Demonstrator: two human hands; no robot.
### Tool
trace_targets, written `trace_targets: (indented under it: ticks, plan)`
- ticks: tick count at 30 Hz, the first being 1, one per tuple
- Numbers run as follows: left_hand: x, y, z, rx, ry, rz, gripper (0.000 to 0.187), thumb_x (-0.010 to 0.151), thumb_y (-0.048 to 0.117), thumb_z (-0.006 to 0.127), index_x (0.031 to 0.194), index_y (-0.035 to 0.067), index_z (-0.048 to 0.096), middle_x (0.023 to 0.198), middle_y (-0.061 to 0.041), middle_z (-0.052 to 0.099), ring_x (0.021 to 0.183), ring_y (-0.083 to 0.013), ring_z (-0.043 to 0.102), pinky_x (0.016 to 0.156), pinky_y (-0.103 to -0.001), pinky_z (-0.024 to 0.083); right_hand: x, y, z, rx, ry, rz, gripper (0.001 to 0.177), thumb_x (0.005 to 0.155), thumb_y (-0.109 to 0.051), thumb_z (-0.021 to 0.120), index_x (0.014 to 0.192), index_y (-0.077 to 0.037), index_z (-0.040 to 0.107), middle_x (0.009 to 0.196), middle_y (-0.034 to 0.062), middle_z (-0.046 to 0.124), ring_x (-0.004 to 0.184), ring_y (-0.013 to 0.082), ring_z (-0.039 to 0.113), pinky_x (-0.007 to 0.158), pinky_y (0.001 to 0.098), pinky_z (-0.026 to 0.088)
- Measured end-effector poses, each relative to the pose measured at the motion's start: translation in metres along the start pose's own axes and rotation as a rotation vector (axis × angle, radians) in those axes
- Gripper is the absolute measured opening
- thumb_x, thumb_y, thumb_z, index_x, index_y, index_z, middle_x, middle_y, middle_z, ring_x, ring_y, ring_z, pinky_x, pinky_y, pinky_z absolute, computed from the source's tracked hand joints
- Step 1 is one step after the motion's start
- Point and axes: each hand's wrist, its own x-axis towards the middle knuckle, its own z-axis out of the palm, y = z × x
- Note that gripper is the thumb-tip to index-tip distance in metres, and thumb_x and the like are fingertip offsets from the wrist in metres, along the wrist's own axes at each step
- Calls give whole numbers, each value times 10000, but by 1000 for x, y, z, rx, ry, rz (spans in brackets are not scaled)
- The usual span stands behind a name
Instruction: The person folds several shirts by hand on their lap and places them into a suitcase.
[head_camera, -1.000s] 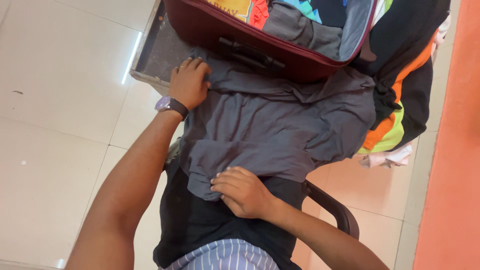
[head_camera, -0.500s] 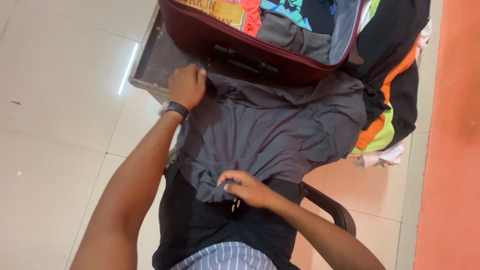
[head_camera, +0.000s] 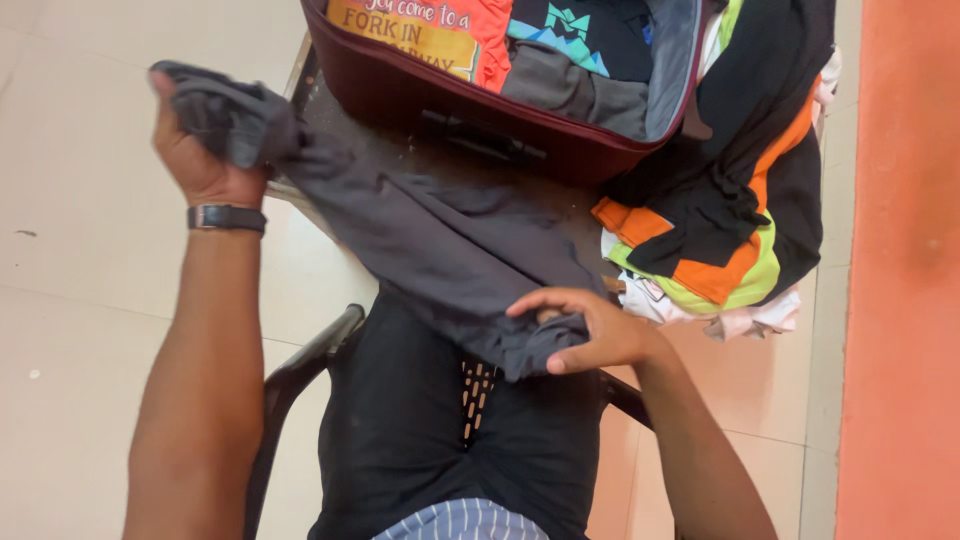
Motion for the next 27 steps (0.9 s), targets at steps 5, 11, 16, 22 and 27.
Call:
trace_targets:
  ticks: [5,11,16,22,27]
  plan:
    - [-4,5,-12,71,188,96,194,1085,314,575,1162,147,637,953,-22,660,965,-221,665,937,-430,566,-9,-3,-2,-626,531,116,449,716,-179,893,1136,-129,742,978,58,769,792,173,717,785,296,558]
    - [2,14,14,-54,79,120,397,1191,236,537,1575,308,470,1200,24,658,1058,-177,623,1008,-395,490,-64,17,-41,-863,1517,-426,258,1122,-208,800,1069,-19,634,1027,79,629,874,154,633,813,290,528]
    - [-18,45,73,142,-223,45,239,1142,198,595,1380,226,589,1093,49,693,990,-109,635,974,-320,501,-114,6,-79,-499,1605,-662,226,1225,-229,628,1209,-49,493,1069,25,499,967,106,516,912,282,464]
    - [-27,65,96,1189,-451,-587,121,929,-32,687,1047,-19,711,977,-59,725,899,-122,655,834,-289,521,-145,-4,-127,-67,646,-10,279,957,-206,709,1172,-51,620,1044,92,629,921,155,590,793,330,467]
    - [0,38,78,480,-469,-287,141,1023,79,702,1156,42,670,1079,-70,737,994,-148,700,919,-280,553,-116,2,-198,63,556,-263,279,1073,-298,681,1125,-33,608,1091,78,647,1111,208,595,984,381,450]
